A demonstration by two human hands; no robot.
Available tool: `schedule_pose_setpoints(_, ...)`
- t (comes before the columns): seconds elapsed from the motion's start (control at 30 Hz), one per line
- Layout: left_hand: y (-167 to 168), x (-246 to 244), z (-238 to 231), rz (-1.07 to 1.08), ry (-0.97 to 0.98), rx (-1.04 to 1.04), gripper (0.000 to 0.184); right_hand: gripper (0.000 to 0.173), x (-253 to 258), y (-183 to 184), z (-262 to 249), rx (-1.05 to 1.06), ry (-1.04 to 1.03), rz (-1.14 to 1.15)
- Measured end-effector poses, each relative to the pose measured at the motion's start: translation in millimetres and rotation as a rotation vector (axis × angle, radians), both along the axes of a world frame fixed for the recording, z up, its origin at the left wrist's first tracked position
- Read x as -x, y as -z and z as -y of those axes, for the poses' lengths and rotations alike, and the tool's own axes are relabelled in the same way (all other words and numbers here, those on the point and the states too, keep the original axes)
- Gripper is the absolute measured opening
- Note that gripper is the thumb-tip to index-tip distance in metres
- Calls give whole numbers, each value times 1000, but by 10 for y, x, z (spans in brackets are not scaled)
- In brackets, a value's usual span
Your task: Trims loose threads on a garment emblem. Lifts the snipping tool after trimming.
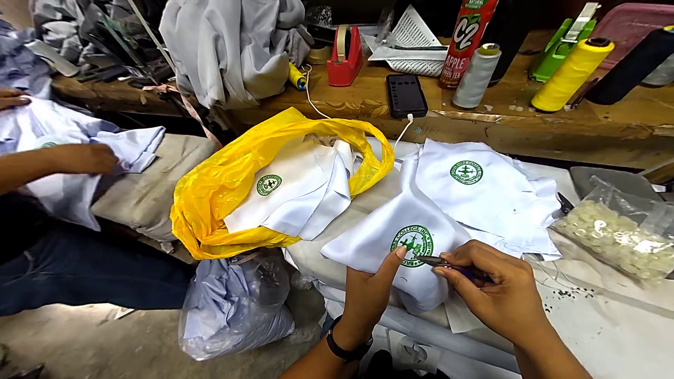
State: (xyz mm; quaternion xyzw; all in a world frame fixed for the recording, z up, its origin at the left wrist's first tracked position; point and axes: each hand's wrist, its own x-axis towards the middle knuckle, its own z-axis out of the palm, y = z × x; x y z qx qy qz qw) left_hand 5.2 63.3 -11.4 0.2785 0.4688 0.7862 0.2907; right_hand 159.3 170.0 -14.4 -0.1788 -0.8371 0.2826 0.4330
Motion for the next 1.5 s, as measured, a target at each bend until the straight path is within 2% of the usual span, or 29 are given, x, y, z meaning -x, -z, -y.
schedule_pose_setpoints(0.23,-10,-3,-3,13,2,6,22,23,8,5,12,-2,-2,10)
schedule_pose_setpoints(0.4,-27,17,8,37,5,-7,21,23,-62,-26,60,93,-123,-12)
schedule_pose_setpoints(0.47,-47,35,17,47,10,-3,21,24,-106,-46,68,114,-76,-60)
schedule_pose_setpoints(0.63,-85,42,40,54,30,8,21,26,-125,-58,83,-33,137,-117)
schedule_pose_setpoints(0.77,-104,26,53,26,33,-3,21,26,-106,-68,147,67,132,-182)
schedule_pose_setpoints(0.87,-120,25,82,-1,46,-21,21,23,-121,-115,165,169,39,-252)
schedule_pose_setpoints(0.97,-103,34,99,-24,78,-43,21,21,-73,-127,160,175,-129,-253)
schedule_pose_setpoints(1.1,-113,23,58,65,81,8,18,22,37,91,267,188,-357,-113)
schedule_pose_setpoints(1.17,-83,48,19,58,53,2,18,26,-15,109,310,239,-540,-28)
schedule_pose_setpoints(1.2,-63,61,15,38,39,-2,19,26,-54,106,318,261,-565,-19)
schedule_pose_setpoints(1.23,-46,73,19,22,30,-10,20,25,-95,98,321,268,-513,-36)
schedule_pose_setpoints(1.3,-31,81,37,14,25,6,27,22,-156,33,296,224,-260,-77)
schedule_pose_setpoints(1.37,-50,76,55,57,52,45,31,23,-152,-27,241,96,-22,-103)
schedule_pose_setpoints(1.43,-79,81,40,134,105,104,26,25,-137,-83,199,76,7,-133)
schedule_pose_setpoints(1.5,-73,97,0,221,163,158,20,24,-146,-190,205,251,-166,-154)
